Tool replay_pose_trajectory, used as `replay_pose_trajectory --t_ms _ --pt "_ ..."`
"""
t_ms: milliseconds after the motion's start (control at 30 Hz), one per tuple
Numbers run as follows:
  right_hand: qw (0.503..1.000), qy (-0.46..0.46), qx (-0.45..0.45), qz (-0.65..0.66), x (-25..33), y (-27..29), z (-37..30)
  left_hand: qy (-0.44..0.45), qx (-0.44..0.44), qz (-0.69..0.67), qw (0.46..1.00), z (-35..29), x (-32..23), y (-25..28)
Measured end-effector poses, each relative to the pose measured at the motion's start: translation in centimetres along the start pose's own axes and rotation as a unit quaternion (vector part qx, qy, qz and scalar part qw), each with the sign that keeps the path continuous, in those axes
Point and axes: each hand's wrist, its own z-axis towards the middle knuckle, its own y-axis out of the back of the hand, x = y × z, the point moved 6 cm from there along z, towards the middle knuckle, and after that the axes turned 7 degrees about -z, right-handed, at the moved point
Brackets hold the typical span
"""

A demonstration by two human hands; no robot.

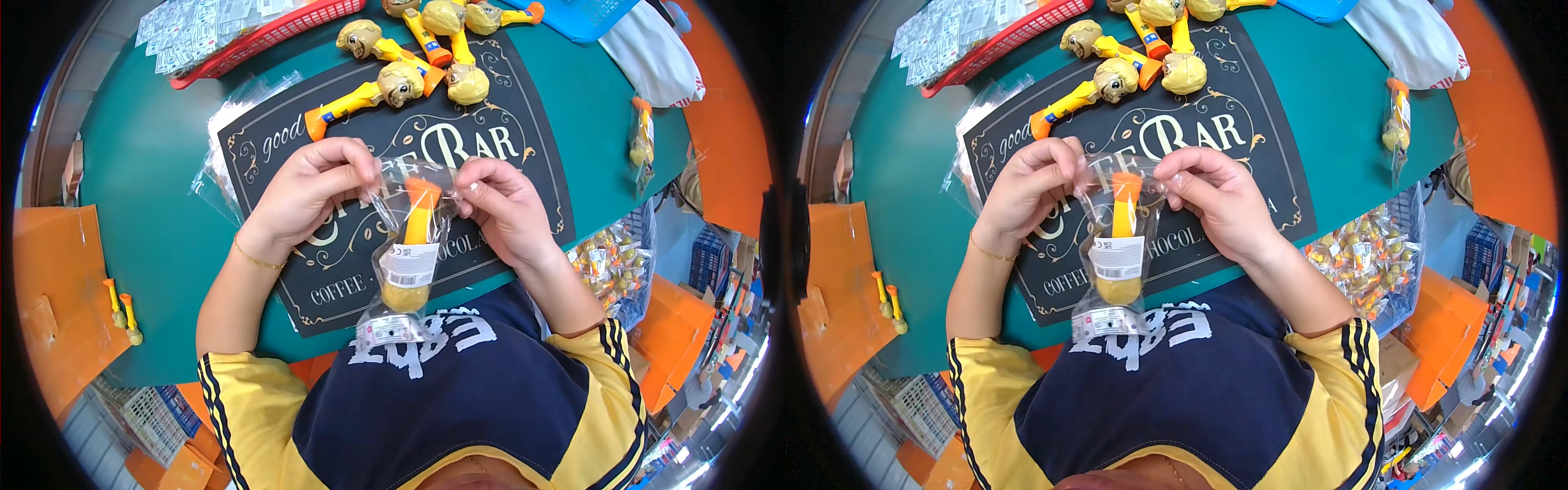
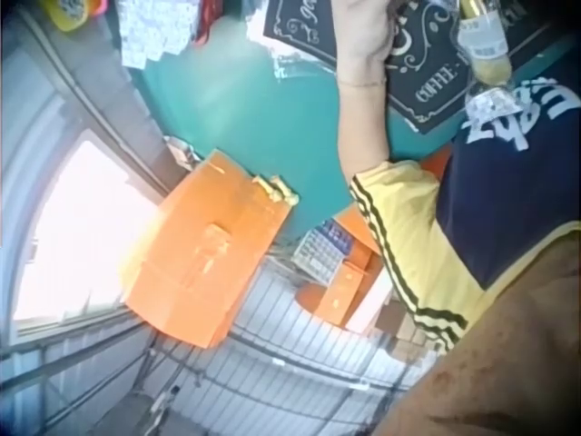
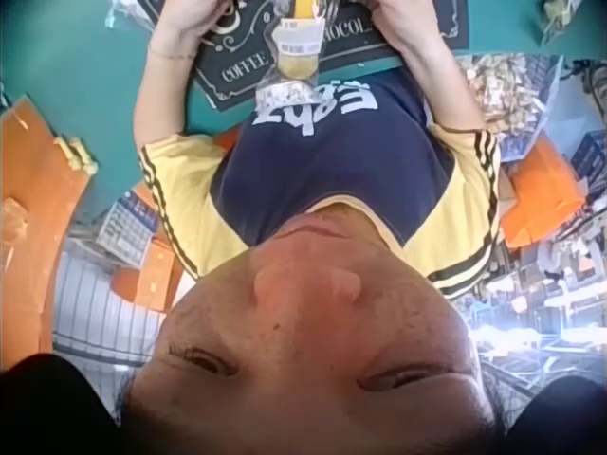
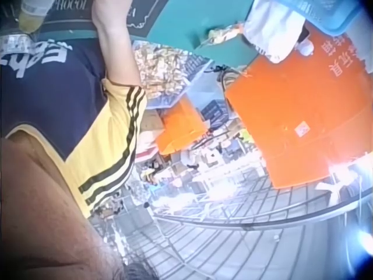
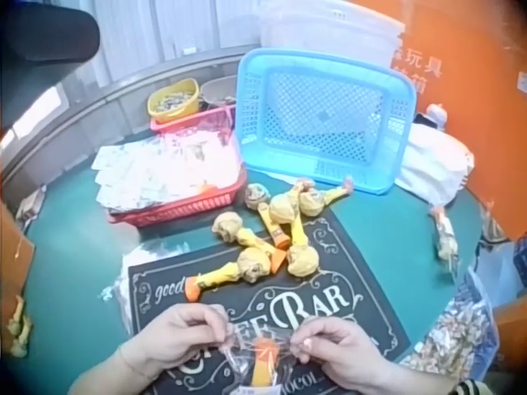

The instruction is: Packaging toy figurines into plastic bags and sealing them with labels.

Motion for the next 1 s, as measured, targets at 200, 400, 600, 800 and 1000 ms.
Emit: replay_pose_trajectory --t_ms 200,400,600,800,1000 --pt "0.997 0.003 0.074 -0.007 0.8 -0.3 0.3 0.028 0.028 -0.091 0.995 0.3 0.3 -0.9" --pt "0.987 0.042 0.116 -0.101 1.8 -0.6 0.4 0.02 0.047 -0.08 0.995 0.3 0.5 -0.7" --pt "0.961 0.077 0.119 -0.237 3.5 -1.2 0.5 -0.003 0.085 -0.053 0.995 0.3 -0.1 -1.1" --pt "0.984 0.038 0.071 -0.156 2.6 -1.3 0.9 -0.043 0.034 -0.03 0.998 0.2 -0.3 -1.2" --pt "0.991 0.022 0.057 -0.123 2.4 -1.4 1.4 -0.136 -0.121 -0.047 0.982 -0.1 -1.9 -0.4"
